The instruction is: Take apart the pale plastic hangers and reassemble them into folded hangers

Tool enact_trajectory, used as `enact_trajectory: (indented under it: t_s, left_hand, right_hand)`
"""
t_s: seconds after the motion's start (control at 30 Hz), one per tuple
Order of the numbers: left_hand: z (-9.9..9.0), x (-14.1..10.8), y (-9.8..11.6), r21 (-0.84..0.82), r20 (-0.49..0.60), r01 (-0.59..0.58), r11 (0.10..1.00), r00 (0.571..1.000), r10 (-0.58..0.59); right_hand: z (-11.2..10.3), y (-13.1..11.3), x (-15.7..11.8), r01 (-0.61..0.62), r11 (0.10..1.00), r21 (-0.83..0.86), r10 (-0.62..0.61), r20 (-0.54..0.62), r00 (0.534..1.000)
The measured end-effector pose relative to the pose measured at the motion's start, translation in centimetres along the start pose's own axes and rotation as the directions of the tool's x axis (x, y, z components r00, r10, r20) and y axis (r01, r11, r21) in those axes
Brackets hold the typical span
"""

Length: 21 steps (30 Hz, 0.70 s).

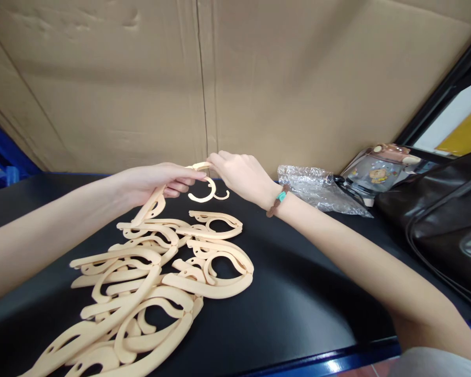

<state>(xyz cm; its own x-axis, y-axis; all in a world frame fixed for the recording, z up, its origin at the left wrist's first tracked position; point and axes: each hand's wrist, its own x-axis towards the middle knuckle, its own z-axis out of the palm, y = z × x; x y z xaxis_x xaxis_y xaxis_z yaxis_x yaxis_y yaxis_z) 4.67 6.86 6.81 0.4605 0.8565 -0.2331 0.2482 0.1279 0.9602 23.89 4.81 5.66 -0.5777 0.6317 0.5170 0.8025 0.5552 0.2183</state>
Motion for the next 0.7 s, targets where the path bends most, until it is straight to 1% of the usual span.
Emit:
enact_trajectory:
  t_s: [0.07,0.13,0.2,0.23,0.27,0.3,0.37,0.43,0.47,0.5,0.53,0.6,0.67,0.7]
  left_hand:
    - [-0.1,-0.1,0.0,0.034,0.037,-0.007,0.999,0.999,0.006]
    - [-0.4,-0.2,0.0,0.065,0.136,-0.003,0.998,0.991,-0.006]
    - [-0.8,-0.2,0.2,0.098,0.237,0.014,0.995,0.971,-0.037]
    - [-0.9,-0.2,0.2,0.121,0.265,0.023,0.992,0.963,-0.055]
    - [-0.9,-0.2,0.4,0.153,0.273,0.031,0.988,0.959,-0.072]
    - [-0.9,-0.2,0.5,0.195,0.258,0.034,0.98,0.962,-0.085]
    - [-0.6,-0.3,0.9,0.321,0.188,0.043,0.946,0.976,-0.108]
    - [-0.2,-0.6,1.4,0.457,0.127,0.049,0.888,0.985,-0.12]
    - [-0.1,-0.8,1.5,0.503,0.127,0.035,0.864,0.985,-0.114]
    - [0.0,-1.1,1.6,0.526,0.145,0.008,0.851,0.984,-0.099]
    - [0.0,-1.3,1.7,0.526,0.168,-0.033,0.85,0.984,-0.066]
    - [0.0,-1.6,1.6,0.49,0.183,-0.145,0.86,0.981,0.061]
    - [0.1,-1.7,1.3,0.43,0.167,-0.268,0.862,0.962,0.216]
    - [0.3,-1.6,1.2,0.391,0.149,-0.329,0.86,0.944,0.293]
  right_hand:
    - [-0.1,-0.5,0.0,0.043,0.987,-0.157,-0.036,0.051,0.998]
    - [-0.1,-1.0,-0.1,0.148,0.954,-0.262,-0.136,0.063,0.989]
    - [-0.1,-1.4,-0.2,0.25,0.92,-0.301,-0.242,0.067,0.968]
    - [-0.1,-1.6,-0.3,0.277,0.913,-0.3,-0.266,0.077,0.961]
    - [0.0,-1.7,-0.3,0.277,0.919,-0.28,-0.26,0.097,0.961]
    - [0.1,-1.8,-0.2,0.255,0.938,-0.234,-0.231,0.125,0.965]
    - [0.5,-1.2,0.1,0.169,0.983,-0.068,-0.152,0.202,0.968]
    - [1.1,0.3,0.6,0.019,0.991,0.13,-0.057,0.293,0.954]
    - [1.6,1.5,0.8,-0.072,0.978,0.197,0.001,0.335,0.942]
    - [2.1,2.8,0.9,-0.199,0.955,0.218,0.106,0.376,0.92]
    - [2.8,4.2,0.9,-0.268,0.945,0.189,0.184,0.372,0.91]
    - [4.2,6.6,0.5,-0.355,0.923,0.151,0.287,0.347,0.893]
    - [5.4,7.8,-0.1,-0.408,0.9,0.15,0.343,0.332,0.879]
    - [5.9,7.7,-0.4,-0.421,0.892,0.163,0.358,0.312,0.88]
